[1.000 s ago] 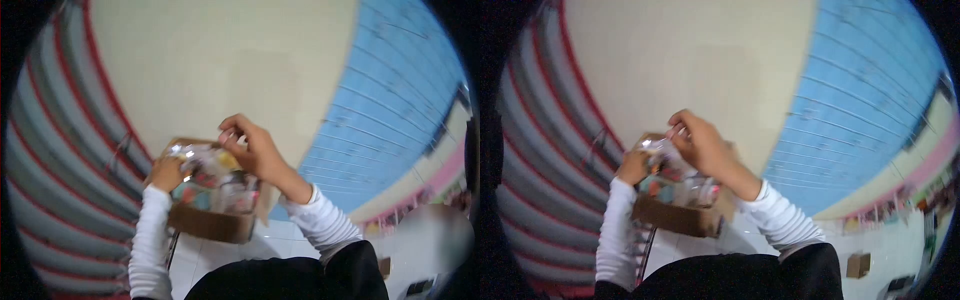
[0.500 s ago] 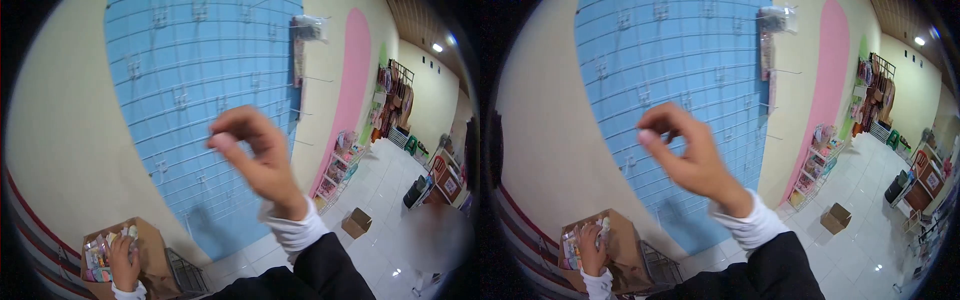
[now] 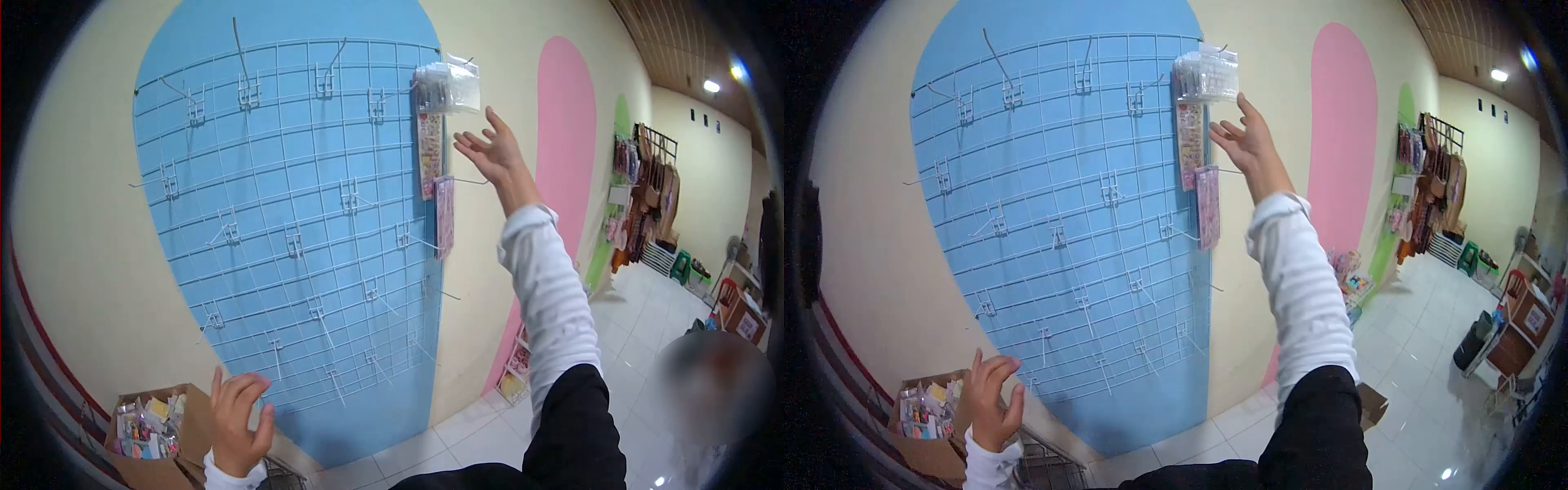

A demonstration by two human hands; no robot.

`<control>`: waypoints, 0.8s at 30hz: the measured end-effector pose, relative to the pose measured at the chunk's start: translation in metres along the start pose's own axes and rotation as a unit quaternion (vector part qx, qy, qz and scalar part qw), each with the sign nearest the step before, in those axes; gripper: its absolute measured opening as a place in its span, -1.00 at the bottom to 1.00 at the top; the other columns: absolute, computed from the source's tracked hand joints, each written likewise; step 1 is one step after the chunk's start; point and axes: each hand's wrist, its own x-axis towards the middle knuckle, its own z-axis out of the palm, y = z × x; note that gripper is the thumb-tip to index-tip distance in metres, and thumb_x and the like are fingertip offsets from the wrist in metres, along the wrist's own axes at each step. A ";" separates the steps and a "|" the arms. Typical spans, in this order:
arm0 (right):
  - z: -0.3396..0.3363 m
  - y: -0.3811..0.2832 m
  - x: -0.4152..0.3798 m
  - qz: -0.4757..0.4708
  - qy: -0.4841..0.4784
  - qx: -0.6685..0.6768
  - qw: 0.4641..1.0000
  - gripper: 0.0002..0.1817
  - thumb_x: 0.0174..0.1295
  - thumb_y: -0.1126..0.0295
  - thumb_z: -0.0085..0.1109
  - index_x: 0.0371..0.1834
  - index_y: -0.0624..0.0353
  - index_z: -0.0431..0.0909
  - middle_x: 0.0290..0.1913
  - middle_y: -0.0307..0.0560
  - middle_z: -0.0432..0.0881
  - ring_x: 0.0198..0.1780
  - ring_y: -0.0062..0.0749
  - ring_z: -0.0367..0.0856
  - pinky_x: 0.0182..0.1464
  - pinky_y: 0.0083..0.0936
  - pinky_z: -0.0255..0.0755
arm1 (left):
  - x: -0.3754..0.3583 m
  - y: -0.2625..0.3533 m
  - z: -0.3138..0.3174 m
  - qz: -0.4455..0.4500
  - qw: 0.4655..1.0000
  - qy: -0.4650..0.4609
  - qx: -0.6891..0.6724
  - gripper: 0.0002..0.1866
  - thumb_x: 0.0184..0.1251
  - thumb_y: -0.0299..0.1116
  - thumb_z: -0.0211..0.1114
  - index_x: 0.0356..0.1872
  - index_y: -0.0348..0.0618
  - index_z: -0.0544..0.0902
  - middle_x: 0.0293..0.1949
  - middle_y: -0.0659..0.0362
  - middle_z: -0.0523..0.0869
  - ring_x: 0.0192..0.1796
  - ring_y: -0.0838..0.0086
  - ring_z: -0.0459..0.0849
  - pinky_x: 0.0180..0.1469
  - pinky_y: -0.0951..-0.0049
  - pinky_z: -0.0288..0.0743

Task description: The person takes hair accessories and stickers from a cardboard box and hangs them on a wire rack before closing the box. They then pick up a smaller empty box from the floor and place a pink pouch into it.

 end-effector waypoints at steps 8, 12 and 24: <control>0.021 0.012 0.073 0.102 -0.018 0.251 0.963 -0.31 0.08 0.17 0.25 0.23 0.02 0.11 0.07 0.14 0.15 -0.04 -0.04 0.36 0.03 -0.10 0.37 | 0.039 0.056 0.025 0.073 0.997 0.004 0.003 -0.66 0.00 -0.42 0.21 -0.11 -0.09 0.53 -0.15 0.16 0.55 -0.07 0.28 0.56 0.26 -0.11 0.02; 0.023 0.011 0.084 0.081 -0.037 0.248 0.965 -0.53 0.05 0.20 0.27 0.01 0.00 0.33 0.01 0.01 0.26 -0.14 -0.24 0.35 -0.22 -0.36 0.33 | 0.045 0.063 0.029 0.082 0.997 -0.009 0.005 -0.66 -0.01 -0.44 0.21 -0.11 -0.11 0.50 -0.16 0.11 0.56 -0.07 0.25 0.56 0.28 -0.09 0.00; 0.041 -0.004 0.068 -0.021 -0.053 0.187 0.981 -0.66 0.13 0.38 0.13 -0.04 0.15 0.33 0.03 0.03 0.32 0.03 -0.06 0.36 -0.14 -0.09 0.57 | 0.066 0.076 0.051 0.125 0.992 -0.030 -0.007 -0.61 -0.01 -0.43 0.24 -0.06 -0.03 0.49 -0.09 0.12 0.53 -0.03 0.25 0.55 0.26 -0.17 0.00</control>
